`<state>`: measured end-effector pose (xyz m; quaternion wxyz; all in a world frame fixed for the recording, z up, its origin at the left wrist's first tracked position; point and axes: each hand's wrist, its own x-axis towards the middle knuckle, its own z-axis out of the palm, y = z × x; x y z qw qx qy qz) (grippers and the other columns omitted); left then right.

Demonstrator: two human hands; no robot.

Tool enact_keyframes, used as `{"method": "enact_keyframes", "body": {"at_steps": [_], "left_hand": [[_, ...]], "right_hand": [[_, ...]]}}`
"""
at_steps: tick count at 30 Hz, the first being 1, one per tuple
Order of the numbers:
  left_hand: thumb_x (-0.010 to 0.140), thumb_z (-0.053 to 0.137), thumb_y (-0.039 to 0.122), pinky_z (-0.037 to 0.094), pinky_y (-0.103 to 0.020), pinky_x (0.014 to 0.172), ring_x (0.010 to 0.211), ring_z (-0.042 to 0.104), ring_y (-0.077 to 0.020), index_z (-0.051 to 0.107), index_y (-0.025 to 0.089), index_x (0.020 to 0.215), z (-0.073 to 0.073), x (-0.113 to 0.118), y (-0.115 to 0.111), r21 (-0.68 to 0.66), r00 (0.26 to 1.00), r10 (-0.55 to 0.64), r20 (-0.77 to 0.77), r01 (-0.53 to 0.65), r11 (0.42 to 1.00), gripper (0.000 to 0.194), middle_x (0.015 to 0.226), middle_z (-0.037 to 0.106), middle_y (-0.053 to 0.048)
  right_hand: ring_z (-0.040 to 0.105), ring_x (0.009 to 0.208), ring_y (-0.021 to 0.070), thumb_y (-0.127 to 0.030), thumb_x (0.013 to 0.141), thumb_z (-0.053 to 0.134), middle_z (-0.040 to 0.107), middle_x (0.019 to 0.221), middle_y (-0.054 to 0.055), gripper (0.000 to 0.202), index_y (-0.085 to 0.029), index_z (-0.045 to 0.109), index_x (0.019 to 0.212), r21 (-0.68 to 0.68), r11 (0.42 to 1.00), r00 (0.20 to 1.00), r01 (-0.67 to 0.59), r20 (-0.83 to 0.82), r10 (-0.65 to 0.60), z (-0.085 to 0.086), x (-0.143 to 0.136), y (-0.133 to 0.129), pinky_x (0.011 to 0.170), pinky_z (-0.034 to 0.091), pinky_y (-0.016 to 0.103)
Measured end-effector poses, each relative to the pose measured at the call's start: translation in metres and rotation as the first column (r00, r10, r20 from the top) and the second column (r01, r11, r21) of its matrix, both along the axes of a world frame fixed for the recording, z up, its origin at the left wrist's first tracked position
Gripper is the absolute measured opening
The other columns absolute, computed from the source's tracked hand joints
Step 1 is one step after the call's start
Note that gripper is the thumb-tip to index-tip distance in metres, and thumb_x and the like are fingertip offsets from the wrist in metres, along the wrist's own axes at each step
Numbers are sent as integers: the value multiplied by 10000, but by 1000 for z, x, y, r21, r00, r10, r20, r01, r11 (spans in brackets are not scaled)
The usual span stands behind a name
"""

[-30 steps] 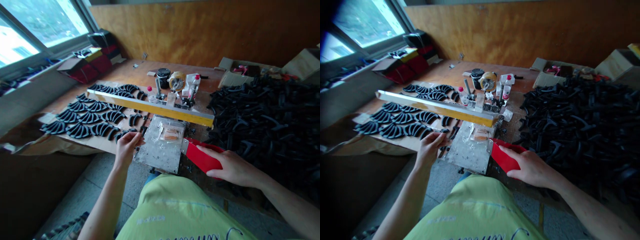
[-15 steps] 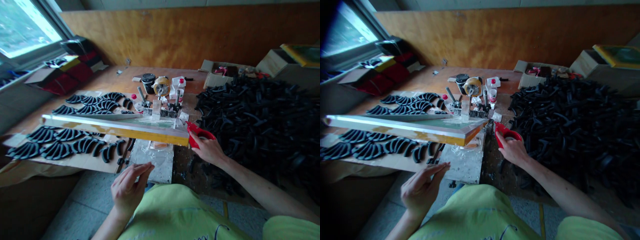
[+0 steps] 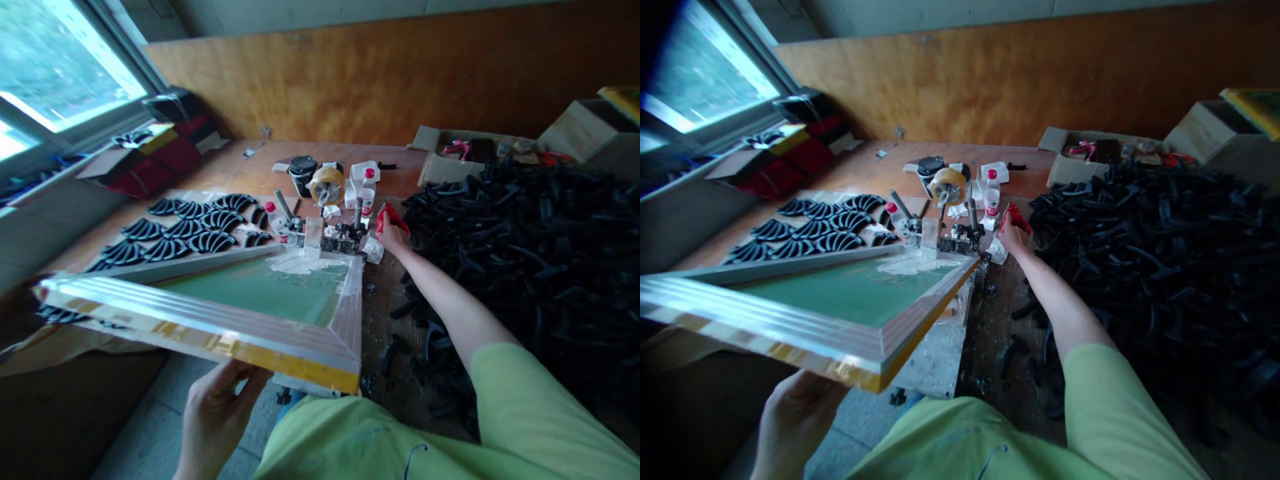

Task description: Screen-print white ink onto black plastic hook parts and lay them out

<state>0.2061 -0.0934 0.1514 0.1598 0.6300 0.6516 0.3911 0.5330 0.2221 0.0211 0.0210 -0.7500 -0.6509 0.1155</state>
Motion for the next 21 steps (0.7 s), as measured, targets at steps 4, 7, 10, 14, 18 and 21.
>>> {"method": "enact_keyframes", "body": {"at_steps": [4,7,10,14,18,21], "left_hand": [[781,658,267,500,-192,450,434,602,-124,721,198,712,7,4,3,41,991,-132,-21,133,990,116,521,656,16],[794,646,220,492,-185,454,444,604,-113,709,203,700,17,12,6,86,983,-176,-57,181,980,114,544,668,18],[807,655,215,503,-180,481,482,622,-104,707,201,743,24,19,6,76,974,-217,-71,222,972,84,604,695,16],[799,689,205,508,-167,520,515,631,-86,692,194,762,26,22,2,47,966,-242,-91,247,968,39,632,701,25],[804,689,216,518,-167,561,542,634,-76,684,191,753,25,25,-4,67,959,-269,-94,276,959,58,662,707,27],[803,690,232,515,-165,568,555,632,-74,684,189,754,25,24,-10,48,962,-263,-66,267,963,66,660,702,27]], "right_hand": [[610,1075,276,-291,905,555,635,1152,244,721,-87,196,1495,-1,999,998,-39,-57,39,-10,-2,5,897,425,385],[495,1201,268,-300,914,539,545,1253,281,502,-30,477,1332,200,977,979,-81,-168,115,-5,-1,-14,993,337,418],[500,1185,251,-336,948,447,568,1229,251,409,-32,616,1163,257,957,937,-137,-280,209,5,2,-52,999,341,400],[652,939,211,-457,945,436,703,988,124,437,-114,665,1089,105,933,653,-345,-687,319,19,-7,-141,854,491,335],[565,1178,253,-701,796,530,606,1268,122,729,-218,513,1341,164,800,95,-578,-960,265,41,-39,-239,979,448,422],[587,1133,232,-597,691,726,640,1209,101,813,-234,474,1373,165,796,115,-582,-953,281,53,-64,-283,999,429,423]]}}
